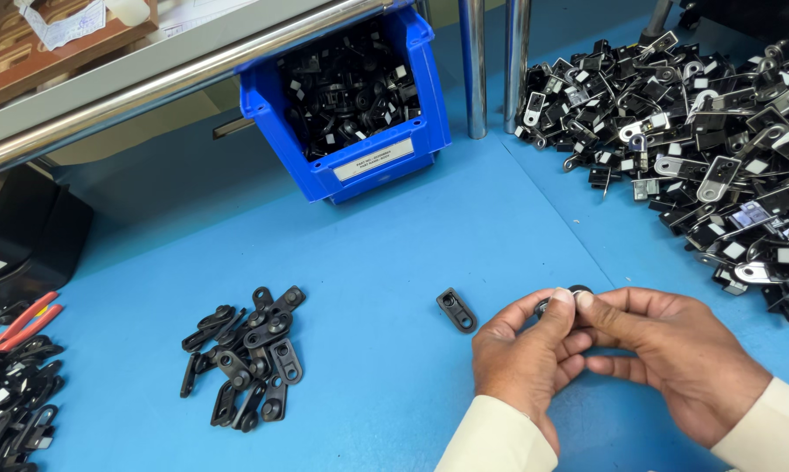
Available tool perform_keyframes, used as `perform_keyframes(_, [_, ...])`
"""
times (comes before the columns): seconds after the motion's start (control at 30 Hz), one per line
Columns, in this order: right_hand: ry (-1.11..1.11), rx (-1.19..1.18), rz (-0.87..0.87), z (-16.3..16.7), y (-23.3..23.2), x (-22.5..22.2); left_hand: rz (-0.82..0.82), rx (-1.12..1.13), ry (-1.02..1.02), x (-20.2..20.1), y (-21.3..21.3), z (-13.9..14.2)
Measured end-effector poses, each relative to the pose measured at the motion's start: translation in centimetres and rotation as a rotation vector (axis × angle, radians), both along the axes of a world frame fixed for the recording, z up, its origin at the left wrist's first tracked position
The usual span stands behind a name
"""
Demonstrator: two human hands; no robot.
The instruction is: The person picks small black plastic parts from a pile on the workbench, fits a small white insert into each part by hand, and places the assembled part into a blue bin, repeating this for one part at a time throughout the clip.
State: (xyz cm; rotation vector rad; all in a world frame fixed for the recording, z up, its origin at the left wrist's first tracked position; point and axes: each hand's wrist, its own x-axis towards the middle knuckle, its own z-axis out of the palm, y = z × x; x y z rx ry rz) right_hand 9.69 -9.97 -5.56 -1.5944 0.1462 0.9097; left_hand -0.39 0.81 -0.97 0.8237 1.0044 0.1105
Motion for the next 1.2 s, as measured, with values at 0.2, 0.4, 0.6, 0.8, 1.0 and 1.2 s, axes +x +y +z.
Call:
perform_keyframes(0.2, [-0.099,-0.093,0.006,-0.5,0.2,-0.8,0.007,0.254,0.026,0.4,-0.7,-0.3])
perform_keyframes(0.4, [-0.137,-0.073,0.092,-0.6,-0.7,-0.7,-0.096,0.53,-0.045,0.3,-0.1,-0.8])
perform_keyframes(0.6, [-0.309,0.013,0.166,-2.1,-2.0,1.2,-0.293,0.671,0.009,-0.5,0.6,-0.3])
perform_keyframes(0.8, [-0.269,-0.089,0.285,-3.0,-2.6,4.0,-0.455,0.823,-0.091,-1.1,0.9,0.0])
perform_keyframes(1.0, [-0.226,-0.134,0.474,-2.4,-2.3,5.7,-0.536,0.896,-0.075,-1.3,1.0,-0.1])
perform_keyframes(1.2, [-0.255,-0.239,0.648,-0.8,-1.7,6.1,-0.552,0.844,-0.084,-1.3,0.7,-0.1])
